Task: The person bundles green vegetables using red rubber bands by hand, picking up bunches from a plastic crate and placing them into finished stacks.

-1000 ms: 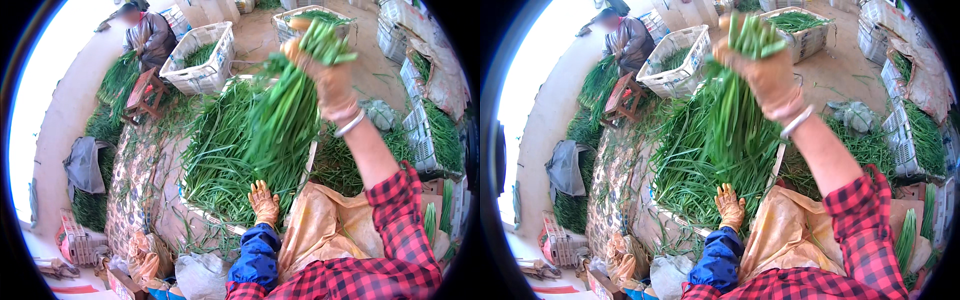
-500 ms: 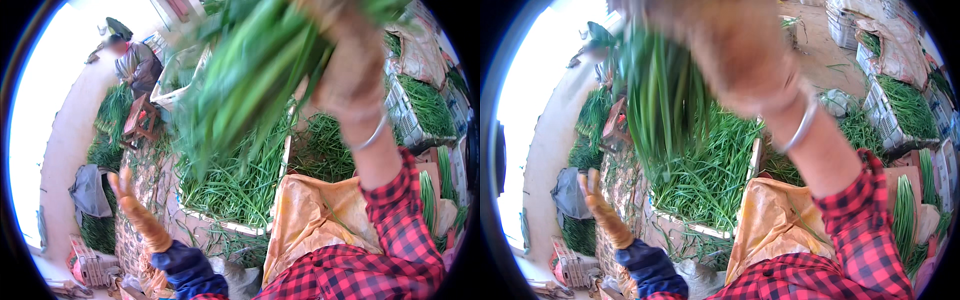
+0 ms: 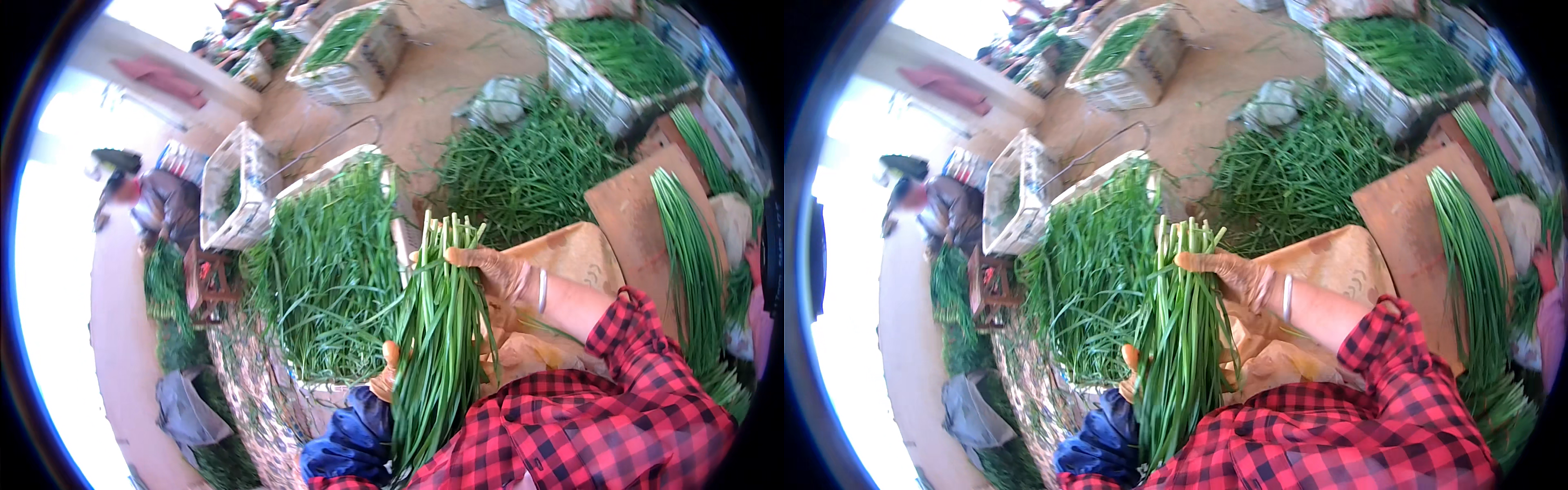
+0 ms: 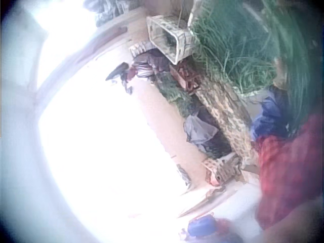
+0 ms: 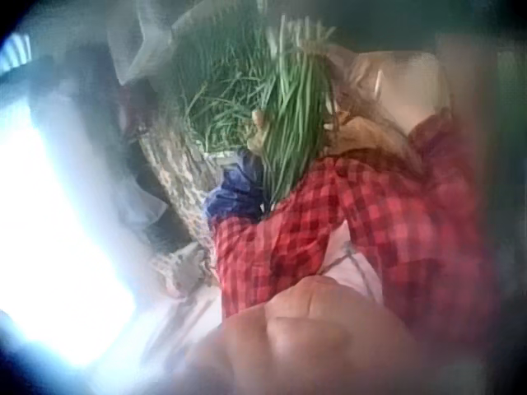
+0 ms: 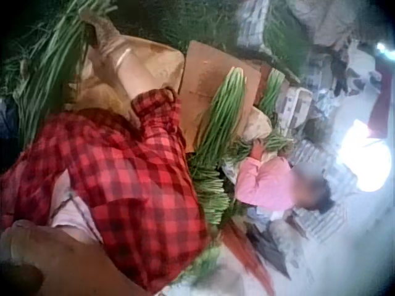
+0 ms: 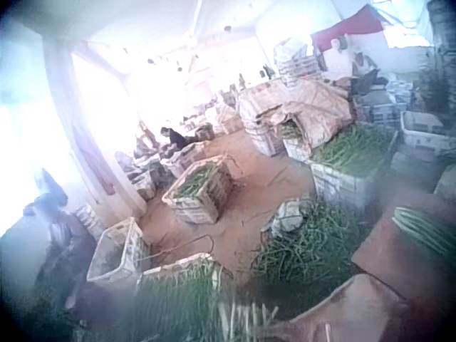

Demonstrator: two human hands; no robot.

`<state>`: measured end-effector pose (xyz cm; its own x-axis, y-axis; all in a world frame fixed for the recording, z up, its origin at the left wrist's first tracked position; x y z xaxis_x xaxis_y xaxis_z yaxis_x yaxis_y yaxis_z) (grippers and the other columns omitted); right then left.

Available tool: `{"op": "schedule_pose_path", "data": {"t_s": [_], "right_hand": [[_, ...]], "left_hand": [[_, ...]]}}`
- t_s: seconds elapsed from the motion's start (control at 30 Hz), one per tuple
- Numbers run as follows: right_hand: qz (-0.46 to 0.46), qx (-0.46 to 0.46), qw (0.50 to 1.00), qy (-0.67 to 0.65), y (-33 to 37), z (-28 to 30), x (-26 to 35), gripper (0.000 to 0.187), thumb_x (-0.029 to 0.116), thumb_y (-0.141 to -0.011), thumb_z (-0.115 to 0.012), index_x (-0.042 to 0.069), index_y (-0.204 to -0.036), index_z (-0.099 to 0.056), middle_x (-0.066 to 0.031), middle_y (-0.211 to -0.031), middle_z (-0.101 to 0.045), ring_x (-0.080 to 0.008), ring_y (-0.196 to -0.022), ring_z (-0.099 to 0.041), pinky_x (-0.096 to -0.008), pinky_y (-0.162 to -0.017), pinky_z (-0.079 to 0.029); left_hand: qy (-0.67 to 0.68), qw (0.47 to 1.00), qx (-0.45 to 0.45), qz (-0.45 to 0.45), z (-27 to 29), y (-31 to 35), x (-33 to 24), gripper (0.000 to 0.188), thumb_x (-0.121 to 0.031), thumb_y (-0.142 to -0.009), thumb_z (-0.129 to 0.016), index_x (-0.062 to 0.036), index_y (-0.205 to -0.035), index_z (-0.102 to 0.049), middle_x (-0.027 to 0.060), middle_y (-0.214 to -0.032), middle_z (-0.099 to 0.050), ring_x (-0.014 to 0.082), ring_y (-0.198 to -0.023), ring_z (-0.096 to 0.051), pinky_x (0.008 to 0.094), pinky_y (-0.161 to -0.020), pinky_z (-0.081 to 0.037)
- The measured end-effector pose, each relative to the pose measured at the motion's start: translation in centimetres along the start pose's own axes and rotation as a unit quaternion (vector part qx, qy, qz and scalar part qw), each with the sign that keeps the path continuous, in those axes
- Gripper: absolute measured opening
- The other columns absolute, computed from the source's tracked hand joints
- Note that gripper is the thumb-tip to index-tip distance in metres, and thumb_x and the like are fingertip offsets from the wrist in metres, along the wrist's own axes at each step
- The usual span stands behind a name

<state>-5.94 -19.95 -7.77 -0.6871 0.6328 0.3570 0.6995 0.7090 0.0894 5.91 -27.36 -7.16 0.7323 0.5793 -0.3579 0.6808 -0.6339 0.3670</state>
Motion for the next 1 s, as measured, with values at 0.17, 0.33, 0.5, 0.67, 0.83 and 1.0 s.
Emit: {"op": "schedule_pose_path", "data": {"t_s": [0.17,0.33,0.5,0.67,0.83,1.0], "right_hand": [[0.081,-0.101,0.96,0.25,0.5,5.3,10.2,0.093,0.07,-0.08,-0.045,0.013,-0.146,-0.013,-0.0096,-0.147,-0.029,-0.0227,-0.134,-0.029,-0.0386,-0.107,-0.024],[0.093,0.116,0.913,0.38,-0.8,3.3,11.6,0.048,0.04,-0.096,-0.04,0.008,-0.132,-0.044,-0.0057,-0.133,-0.047,-0.0146,-0.124,-0.042,-0.0286,-0.101,-0.033],[-0.018,0.04,0.937,0.347,-2.9,6.4,8.0,0.055,0.049,-0.092,-0.044,0.007,-0.125,-0.053,-0.0072,-0.121,-0.057,-0.0154,-0.111,-0.05,-0.0308,-0.098,-0.036],[0.195,-0.062,0.847,0.491,-0.5,3.7,14.8,0.062,0.053,-0.094,-0.035,0.007,-0.134,-0.042,-0.0091,-0.14,-0.04,-0.0201,-0.13,-0.037,-0.034,-0.107,-0.029],[-0.179,0.124,0.938,0.27,6.6,-0.1,5.8,0.062,0.049,-0.095,-0.031,-0.002,-0.1,-0.065,-0.0167,-0.092,-0.064,-0.026,-0.085,-0.062,-0.0336,-0.079,-0.047],[-0.031,0.125,0.879,0.459,2.6,-0.2,-0.5,0.077,0.052,-0.085,-0.056,0.003,-0.139,-0.031,-0.0159,-0.124,-0.053,-0.026,-0.12,-0.044,-0.0363,-0.104,-0.03]], "left_hand": [[-0.029,0.994,0.084,0.06,-0.3,-4.5,1.1,0.112,-0.073,-0.06,-0.064,-0.0068,-0.141,-0.026,0.0176,-0.13,-0.046,0.0327,-0.116,-0.049,0.0456,-0.1,-0.04],[-0.129,0.991,-0.035,0.005,2.3,-6.5,-0.2,0.108,-0.075,-0.064,-0.059,-0.0056,-0.14,-0.027,0.0181,-0.13,-0.046,0.0341,-0.114,-0.05,0.0469,-0.098,-0.041],[-0.022,0.999,0.015,0.045,3.5,-6.4,1.9,0.112,-0.081,-0.061,-0.053,-0.0056,-0.14,-0.027,0.0204,-0.128,-0.045,0.0387,-0.106,-0.052,0.0522,-0.087,-0.045],[0.044,0.998,0.036,0.019,4.3,-5.9,2.2,0.106,-0.084,-0.063,-0.046,-0.0048,-0.133,-0.038,0.0175,-0.115,-0.052,0.0325,-0.09,-0.056,0.0423,-0.074,-0.049],[0.043,0.996,-0.036,-0.07,5.3,-5.4,-3.6,0.099,-0.081,-0.066,-0.048,-0.0063,-0.13,-0.041,0.014,-0.112,-0.055,0.0266,-0.087,-0.058,0.0388,-0.069,-0.052],[-0.084,0.988,0.001,-0.129,1.9,-8.2,-9.4,0.092,-0.072,-0.072,-0.052,-0.0069,-0.136,-0.037,0.0109,-0.127,-0.051,0.0248,-0.114,-0.051,0.0379,-0.095,-0.046]]}}
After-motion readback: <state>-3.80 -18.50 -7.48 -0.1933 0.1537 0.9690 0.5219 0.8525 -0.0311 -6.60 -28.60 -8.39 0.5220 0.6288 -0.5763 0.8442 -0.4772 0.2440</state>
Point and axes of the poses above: each hand's wrist, its own y-axis away from the middle knuckle, its own z-axis out of the back of the hand, x = y × z, the point moved 8 cm from there along -y, towards the middle knuckle
